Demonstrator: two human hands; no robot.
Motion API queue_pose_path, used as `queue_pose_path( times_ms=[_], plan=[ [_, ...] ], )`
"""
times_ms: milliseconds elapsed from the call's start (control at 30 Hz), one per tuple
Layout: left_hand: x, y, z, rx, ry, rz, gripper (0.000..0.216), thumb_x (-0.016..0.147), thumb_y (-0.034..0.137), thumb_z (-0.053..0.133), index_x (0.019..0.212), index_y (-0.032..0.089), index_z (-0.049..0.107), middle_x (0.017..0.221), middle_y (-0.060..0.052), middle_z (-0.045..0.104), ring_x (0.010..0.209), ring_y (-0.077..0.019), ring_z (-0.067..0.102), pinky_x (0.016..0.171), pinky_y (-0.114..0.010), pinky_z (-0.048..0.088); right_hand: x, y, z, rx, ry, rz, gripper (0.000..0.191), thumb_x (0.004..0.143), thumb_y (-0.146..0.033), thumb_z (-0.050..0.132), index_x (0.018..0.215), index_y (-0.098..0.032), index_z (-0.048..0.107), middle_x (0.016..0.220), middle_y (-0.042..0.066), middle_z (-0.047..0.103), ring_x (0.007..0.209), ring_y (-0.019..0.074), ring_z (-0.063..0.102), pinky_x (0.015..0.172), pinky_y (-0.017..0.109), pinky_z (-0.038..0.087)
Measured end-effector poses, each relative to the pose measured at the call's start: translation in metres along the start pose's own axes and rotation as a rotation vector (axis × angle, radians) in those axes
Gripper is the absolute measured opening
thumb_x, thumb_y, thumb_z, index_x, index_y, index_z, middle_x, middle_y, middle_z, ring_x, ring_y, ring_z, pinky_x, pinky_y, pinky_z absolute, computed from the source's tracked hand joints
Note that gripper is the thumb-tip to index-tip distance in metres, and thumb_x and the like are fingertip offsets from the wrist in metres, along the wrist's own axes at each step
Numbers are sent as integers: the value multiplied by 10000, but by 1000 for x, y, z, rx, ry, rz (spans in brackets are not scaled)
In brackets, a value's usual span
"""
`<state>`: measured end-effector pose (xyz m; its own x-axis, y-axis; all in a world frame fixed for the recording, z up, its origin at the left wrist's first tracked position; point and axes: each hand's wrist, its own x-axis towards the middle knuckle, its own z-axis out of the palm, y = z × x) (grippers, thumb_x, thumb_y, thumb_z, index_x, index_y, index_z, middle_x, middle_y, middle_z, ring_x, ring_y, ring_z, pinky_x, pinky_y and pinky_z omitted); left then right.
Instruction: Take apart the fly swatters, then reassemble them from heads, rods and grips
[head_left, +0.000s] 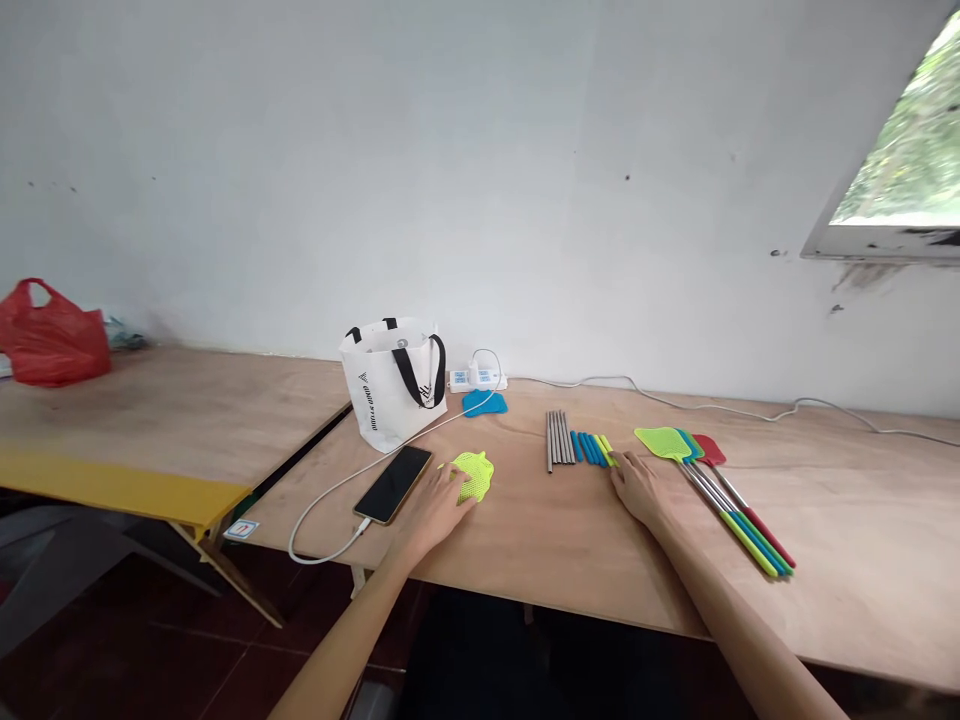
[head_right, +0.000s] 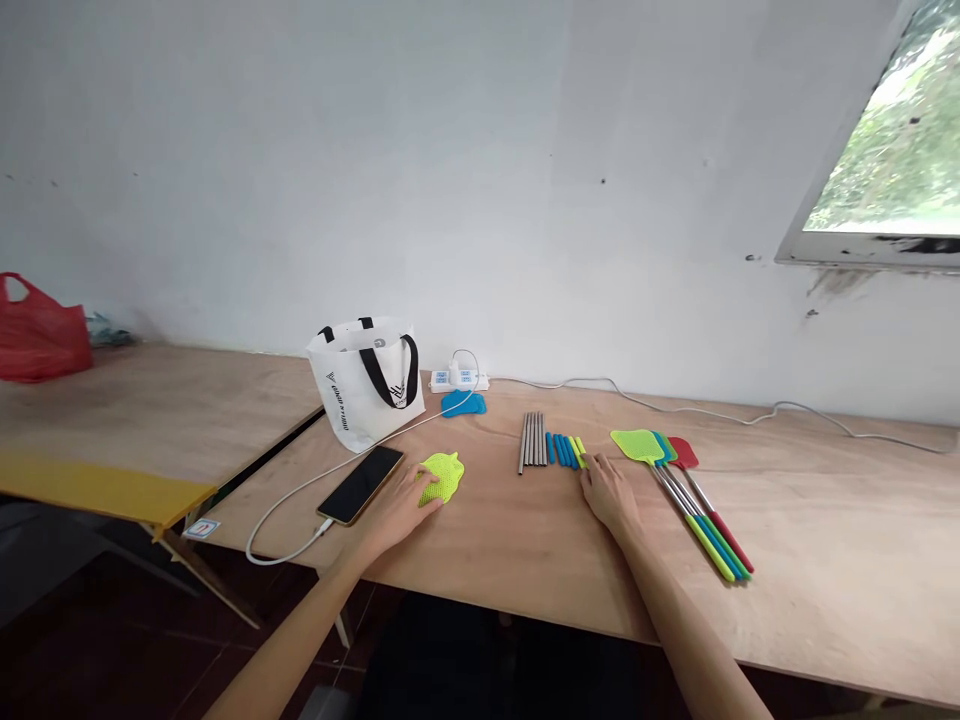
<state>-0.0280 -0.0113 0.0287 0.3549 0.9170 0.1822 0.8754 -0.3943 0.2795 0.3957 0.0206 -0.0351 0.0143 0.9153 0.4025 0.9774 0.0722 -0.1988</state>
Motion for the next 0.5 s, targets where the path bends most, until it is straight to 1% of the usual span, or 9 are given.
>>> queue_pose_path(
  times_ms=[67,167,267,367,433,500],
  plan=[
    [9,3,2,-10,35,30,269,974,410,509,1150,238,618,1417,-104,562,1294,-297,546,1066,-404,444,0,1,1,0,13,10,365,945,-189,410,1254,-182,603,1095,111,658,981,229,622,859,320,470],
    [26,8,4,32,63,55,264,978,384,506,1144,201,600,1407,-144,560,1268,-311,552,1055,-428,438,-1,2,3,-6,32,30,375,956,-190,383,1264,-186,597,1089,108,655,943,222,628,816,314,477],
    [41,14,8,107,54,9,347,979,389,502,1244,182,591,1371,-178,591,1238,-352,564,1029,-469,431,-2,2,2,-19,45,43,386,966,-190,357,1262,-173,604,1082,116,649,901,218,633,786,309,477],
    [49,22,15,145,62,-77,460,980,464,491,1375,239,557,1354,-170,618,1255,-406,533,1032,-557,387,-1,2,-1,-30,46,37,421,958,-182,353,1294,-175,607,1048,111,646,866,215,633,782,312,473],
    [49,26,19,153,69,-128,527,967,536,489,1423,275,534,1408,-166,583,1286,-435,495,1045,-611,347,-1,1,-4,-33,41,23,439,949,-175,366,1315,-195,608,1050,100,651,885,212,632,795,305,469],
    [47,30,21,163,72,-160,553,961,562,486,1439,287,527,1427,-170,556,1285,-437,487,1047,-612,341,0,0,-8,-35,33,12,426,947,-180,389,1298,-218,626,1057,90,661,915,209,628,807,296,461]
  ],
)
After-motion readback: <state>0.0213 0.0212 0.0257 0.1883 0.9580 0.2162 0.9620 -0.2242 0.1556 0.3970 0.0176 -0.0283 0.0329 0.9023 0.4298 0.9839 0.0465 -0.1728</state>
